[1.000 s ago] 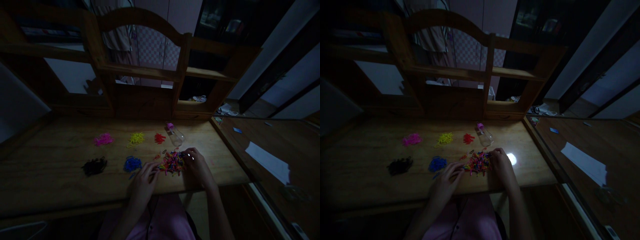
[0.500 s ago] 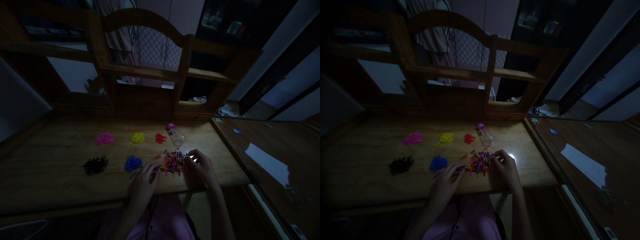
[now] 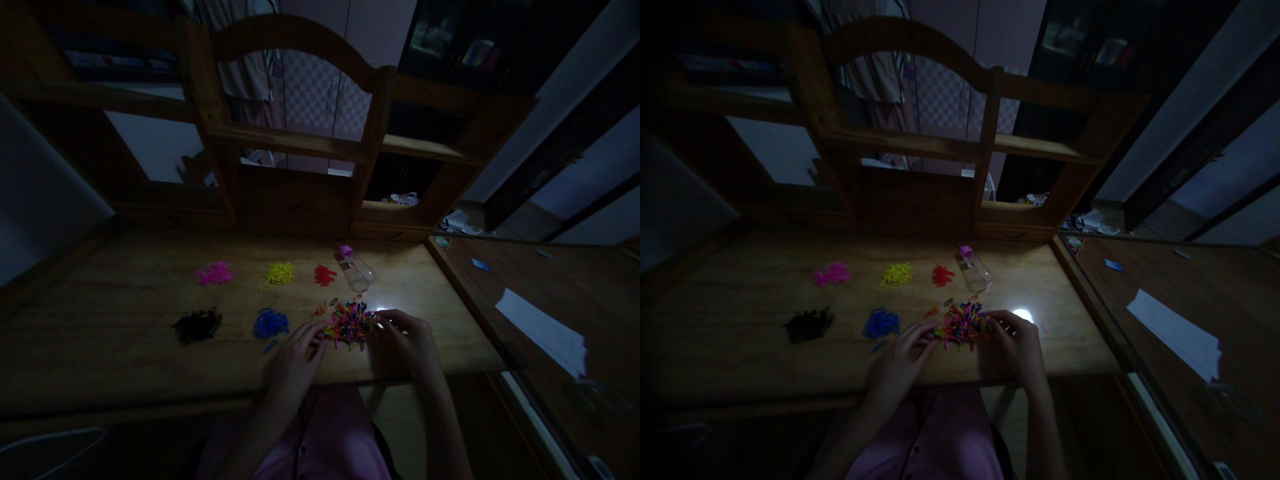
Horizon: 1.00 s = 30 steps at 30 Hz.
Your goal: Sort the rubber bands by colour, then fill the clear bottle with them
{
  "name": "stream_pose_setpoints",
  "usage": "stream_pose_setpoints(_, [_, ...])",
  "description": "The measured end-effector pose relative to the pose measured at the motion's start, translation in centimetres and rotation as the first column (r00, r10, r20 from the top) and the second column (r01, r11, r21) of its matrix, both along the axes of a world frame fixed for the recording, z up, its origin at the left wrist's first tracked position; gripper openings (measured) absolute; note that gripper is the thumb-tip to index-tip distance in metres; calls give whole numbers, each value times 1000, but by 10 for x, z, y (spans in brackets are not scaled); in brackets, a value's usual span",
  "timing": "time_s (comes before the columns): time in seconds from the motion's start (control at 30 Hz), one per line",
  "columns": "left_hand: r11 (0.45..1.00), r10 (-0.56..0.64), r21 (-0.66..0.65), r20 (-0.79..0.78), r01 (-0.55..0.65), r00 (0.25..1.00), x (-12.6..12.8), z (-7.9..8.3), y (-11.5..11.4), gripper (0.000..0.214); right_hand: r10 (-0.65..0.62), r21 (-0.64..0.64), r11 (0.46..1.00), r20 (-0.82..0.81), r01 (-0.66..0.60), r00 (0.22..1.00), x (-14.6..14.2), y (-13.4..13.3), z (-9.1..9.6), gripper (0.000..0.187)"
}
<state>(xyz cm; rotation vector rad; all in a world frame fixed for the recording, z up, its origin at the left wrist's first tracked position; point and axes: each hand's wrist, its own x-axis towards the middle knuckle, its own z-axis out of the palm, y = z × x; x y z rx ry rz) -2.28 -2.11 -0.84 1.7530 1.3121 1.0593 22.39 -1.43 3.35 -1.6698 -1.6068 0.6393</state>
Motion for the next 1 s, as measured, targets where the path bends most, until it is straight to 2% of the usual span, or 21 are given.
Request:
stream_pose_setpoints(0.13, [999,41,-8,-17,-41,999,4,2,0,25,-14,27,1000,-8,14,1000,-2,-3,0,29])
stream_pose_setpoints(0.23, [980,198,50,-74,-195,977,9,4,-4,19,-27,49,998,-10,27,1000,-4,-5,1,29])
stream_pose_setpoints(0.3, [967,252,75,-142,-244,957,12,5,-6,13,-41,61,997,-6,41,999,-5,-6,2,29])
stream_pose_setpoints(0.4, [986,162,64,-244,-151,956,12,3,-5,5,-46,69,997,5,46,999,-6,-9,4,27])
stream_pose_setpoints(0.47, [993,110,77,-300,-91,948,11,0,-2,7,-53,72,996,12,52,999,-7,-10,5,27])
stream_pose_setpoints(0.63, [994,70,100,-419,-30,905,10,1,5,8,-105,118,987,-9,105,994,-8,-12,8,26])
stream_pose_setpoints(0.73, [998,26,62,-385,-2,923,8,13,3,9,-171,152,972,-71,180,983,-7,-14,8,26])
stream_pose_setpoints(0.87, [998,-24,-58,-268,8,963,-2,34,3,10,-239,162,952,-135,259,962,-1,-18,4,24])
stream_pose_setpoints(0.93, [997,-48,-70,-245,32,968,-8,44,11,10,-263,154,946,-149,285,953,1,-18,0,23])
stream_pose_setpoints(1.0, [998,-70,-17,-255,68,965,-12,53,27,9,-283,125,944,-177,306,943,2,-18,-6,25])
